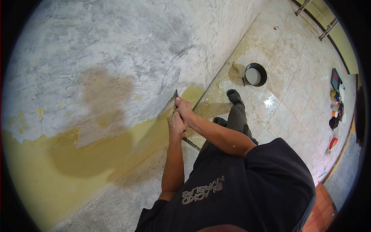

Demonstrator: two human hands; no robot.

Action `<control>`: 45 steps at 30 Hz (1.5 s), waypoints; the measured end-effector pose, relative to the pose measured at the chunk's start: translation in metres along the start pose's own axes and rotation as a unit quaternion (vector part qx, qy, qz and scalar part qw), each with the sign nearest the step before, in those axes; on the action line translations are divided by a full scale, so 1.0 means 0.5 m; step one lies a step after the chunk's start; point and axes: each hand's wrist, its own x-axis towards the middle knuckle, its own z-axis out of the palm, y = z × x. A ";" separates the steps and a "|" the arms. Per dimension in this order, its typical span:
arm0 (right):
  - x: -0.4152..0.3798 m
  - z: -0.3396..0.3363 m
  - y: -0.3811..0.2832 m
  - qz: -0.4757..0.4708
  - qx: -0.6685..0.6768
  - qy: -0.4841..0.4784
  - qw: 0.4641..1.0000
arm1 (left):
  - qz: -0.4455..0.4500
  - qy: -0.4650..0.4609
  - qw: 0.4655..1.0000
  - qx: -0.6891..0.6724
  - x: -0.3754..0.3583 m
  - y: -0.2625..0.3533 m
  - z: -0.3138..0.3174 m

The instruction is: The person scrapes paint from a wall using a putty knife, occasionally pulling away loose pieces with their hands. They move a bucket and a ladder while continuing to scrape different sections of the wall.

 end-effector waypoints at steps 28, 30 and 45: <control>0.027 -0.018 -0.046 -0.009 -0.057 -0.017 0.998 | -0.007 0.007 0.998 0.065 0.014 0.024 0.038; 0.017 -0.022 -0.036 -0.023 -0.060 -0.021 0.998 | -0.046 0.007 0.997 0.068 0.002 0.026 0.037; 0.073 -0.039 -0.017 0.033 -0.067 -0.006 0.997 | 0.007 0.033 0.994 0.101 0.031 0.017 0.052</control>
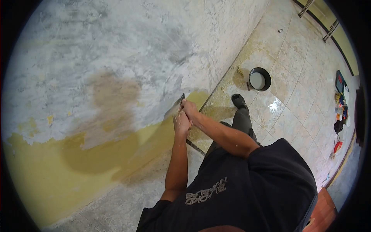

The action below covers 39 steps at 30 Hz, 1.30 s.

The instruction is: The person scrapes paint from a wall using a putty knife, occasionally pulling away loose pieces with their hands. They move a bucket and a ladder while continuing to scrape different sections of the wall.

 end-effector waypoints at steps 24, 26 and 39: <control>-0.060 0.060 0.046 0.019 0.036 -0.005 0.999 | 0.014 0.031 0.998 -0.044 -0.044 -0.031 -0.079; -0.071 0.060 0.064 0.011 0.047 -0.012 0.999 | -0.064 0.011 0.997 -0.033 -0.061 -0.018 -0.088; -0.058 0.058 0.079 0.022 0.042 -0.009 0.999 | -0.018 0.041 0.999 -0.021 -0.036 -0.049 -0.092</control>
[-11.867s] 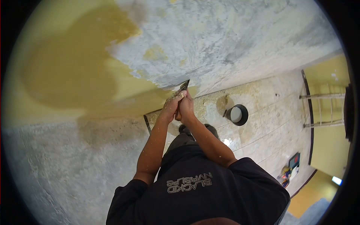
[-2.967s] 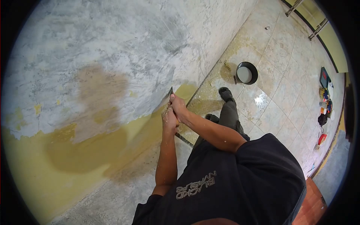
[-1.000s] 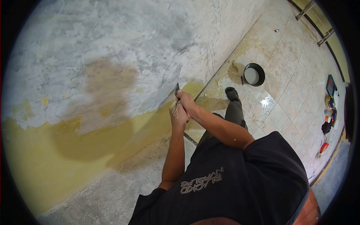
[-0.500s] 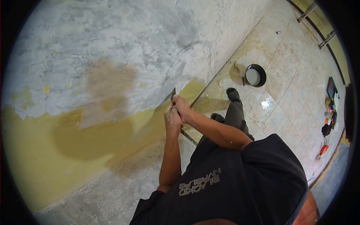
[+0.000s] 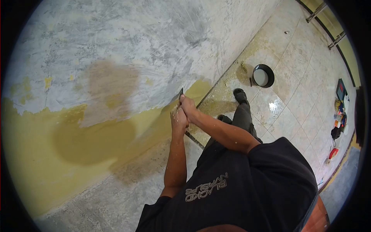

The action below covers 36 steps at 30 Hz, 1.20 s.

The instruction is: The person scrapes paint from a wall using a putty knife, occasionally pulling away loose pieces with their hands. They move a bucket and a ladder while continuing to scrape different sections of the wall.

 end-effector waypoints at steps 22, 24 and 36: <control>0.015 -0.010 -0.018 0.001 -0.058 0.023 0.998 | -0.018 0.001 0.996 0.086 0.084 -0.072 -0.003; 0.026 0.004 -0.010 -0.047 -0.071 0.017 0.996 | 0.058 0.021 0.998 0.032 0.083 -0.068 0.008; -0.028 -0.006 -0.062 0.043 0.001 -0.036 0.998 | 0.020 0.001 1.000 0.004 0.035 -0.020 0.020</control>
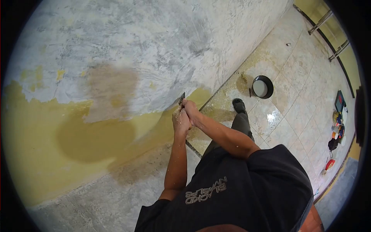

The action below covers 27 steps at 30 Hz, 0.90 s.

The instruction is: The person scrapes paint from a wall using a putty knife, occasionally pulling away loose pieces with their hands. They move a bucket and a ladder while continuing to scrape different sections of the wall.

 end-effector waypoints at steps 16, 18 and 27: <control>0.075 -0.019 0.000 0.020 0.003 -0.037 0.999 | 0.105 0.009 0.977 0.186 0.042 -0.009 -0.005; 0.109 -0.062 0.115 0.061 -0.002 -0.022 0.998 | -0.005 0.020 0.980 0.197 0.072 -0.055 -0.012; 0.065 -0.017 0.038 -0.064 -0.038 0.012 0.997 | 0.087 0.016 0.987 0.138 0.025 0.006 0.009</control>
